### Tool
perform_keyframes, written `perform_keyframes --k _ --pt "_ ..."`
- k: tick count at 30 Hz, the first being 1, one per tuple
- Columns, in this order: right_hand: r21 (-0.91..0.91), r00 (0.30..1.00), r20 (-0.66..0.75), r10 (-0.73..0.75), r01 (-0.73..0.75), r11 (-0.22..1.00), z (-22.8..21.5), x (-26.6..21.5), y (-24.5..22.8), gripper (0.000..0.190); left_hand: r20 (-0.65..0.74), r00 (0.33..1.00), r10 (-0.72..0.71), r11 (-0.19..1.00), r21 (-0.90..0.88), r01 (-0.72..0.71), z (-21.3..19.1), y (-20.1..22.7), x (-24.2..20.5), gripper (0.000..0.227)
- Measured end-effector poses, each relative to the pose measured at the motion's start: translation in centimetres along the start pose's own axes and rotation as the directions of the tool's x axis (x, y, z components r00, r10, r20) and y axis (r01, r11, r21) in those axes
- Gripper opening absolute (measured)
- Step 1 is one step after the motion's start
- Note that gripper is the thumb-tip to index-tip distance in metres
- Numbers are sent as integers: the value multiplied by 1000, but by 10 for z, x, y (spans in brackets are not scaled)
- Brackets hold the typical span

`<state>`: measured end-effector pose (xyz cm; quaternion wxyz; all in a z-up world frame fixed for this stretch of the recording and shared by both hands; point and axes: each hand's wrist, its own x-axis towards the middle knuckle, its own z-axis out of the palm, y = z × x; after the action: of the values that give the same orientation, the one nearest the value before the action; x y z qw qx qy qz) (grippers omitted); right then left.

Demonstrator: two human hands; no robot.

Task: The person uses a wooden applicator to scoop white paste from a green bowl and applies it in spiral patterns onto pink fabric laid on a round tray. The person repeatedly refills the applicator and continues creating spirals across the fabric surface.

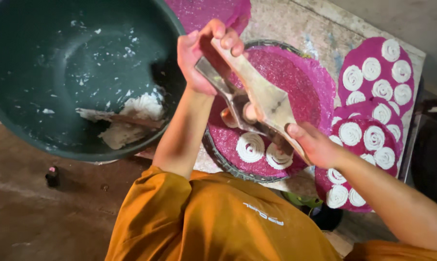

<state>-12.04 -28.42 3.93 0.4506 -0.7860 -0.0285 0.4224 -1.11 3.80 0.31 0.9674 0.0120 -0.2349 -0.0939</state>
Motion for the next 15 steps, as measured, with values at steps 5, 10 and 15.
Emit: perform_keyframes --k 5,10,15 --pt "74 995 19 98 -99 992 -6 -30 -17 79 -39 999 33 998 -49 -35 3 -29 -6 38" --pt "92 992 -103 75 -65 994 -23 -30 -22 74 -13 1000 -5 997 -73 4 -7 -45 23 33" --pt "119 993 -114 -34 48 992 -6 3 -20 73 50 998 -28 999 -27 30 -8 -15 35 35"
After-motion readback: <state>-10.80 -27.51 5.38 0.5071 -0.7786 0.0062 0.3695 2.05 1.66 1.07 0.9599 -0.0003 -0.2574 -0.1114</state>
